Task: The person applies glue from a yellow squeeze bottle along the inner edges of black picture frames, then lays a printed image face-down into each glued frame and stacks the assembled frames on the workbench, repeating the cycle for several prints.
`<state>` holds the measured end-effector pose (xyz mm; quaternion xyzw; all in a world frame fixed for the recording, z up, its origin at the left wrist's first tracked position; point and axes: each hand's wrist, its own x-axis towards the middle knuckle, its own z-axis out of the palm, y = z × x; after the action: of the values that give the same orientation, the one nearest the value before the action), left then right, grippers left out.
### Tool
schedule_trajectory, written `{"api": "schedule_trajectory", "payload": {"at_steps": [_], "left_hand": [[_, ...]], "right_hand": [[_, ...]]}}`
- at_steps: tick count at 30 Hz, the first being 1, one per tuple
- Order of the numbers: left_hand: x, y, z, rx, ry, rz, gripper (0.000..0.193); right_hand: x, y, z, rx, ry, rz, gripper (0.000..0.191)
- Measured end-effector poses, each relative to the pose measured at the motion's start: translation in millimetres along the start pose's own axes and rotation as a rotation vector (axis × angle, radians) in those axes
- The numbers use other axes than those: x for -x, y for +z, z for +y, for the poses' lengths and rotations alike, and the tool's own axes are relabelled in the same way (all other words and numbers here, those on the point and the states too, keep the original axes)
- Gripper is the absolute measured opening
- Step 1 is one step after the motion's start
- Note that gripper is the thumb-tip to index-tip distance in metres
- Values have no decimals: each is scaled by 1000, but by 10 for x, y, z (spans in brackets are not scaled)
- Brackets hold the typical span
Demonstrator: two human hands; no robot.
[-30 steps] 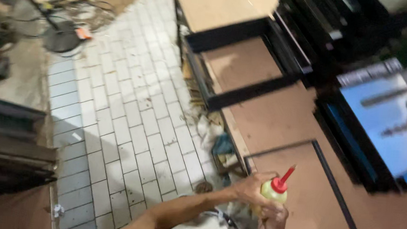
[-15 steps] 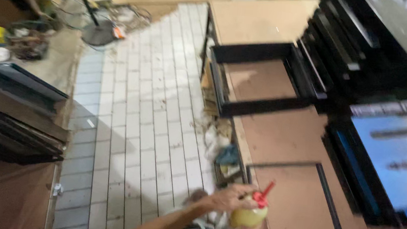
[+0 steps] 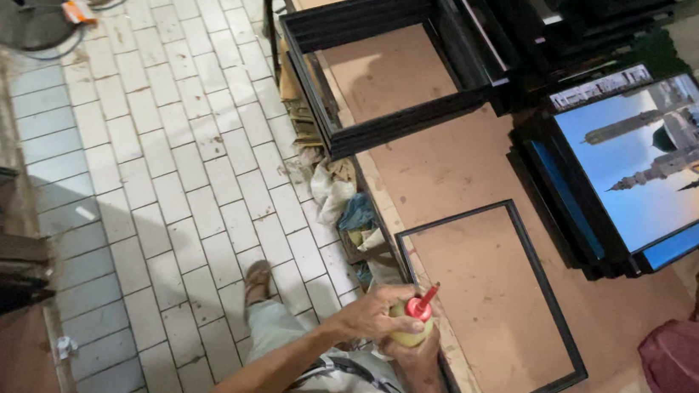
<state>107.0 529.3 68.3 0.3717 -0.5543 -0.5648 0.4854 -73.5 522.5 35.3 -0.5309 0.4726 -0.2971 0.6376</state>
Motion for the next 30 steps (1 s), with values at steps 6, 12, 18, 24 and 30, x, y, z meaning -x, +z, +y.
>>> {"api": "schedule_trajectory", "payload": {"at_steps": [6,12,18,24,30], "left_hand": [[184,-815,18,-153,196,76,43],[764,-2153,249,-39,195,136,42],[1134,-2886,294,10,214,208,46],[1089,-3063,168,90,282,183,42],[883,-2883,230,167,236,-84,42]], "right_hand": [[-537,619,254,179,-218,-45,50],[-949,1853,202,185,-187,-120,68],[-1016,2644,72,339,-120,-124,68],[-1034,2691,38,479,-81,-75,68],[-667,2630,-132,390,-142,53,68]]}}
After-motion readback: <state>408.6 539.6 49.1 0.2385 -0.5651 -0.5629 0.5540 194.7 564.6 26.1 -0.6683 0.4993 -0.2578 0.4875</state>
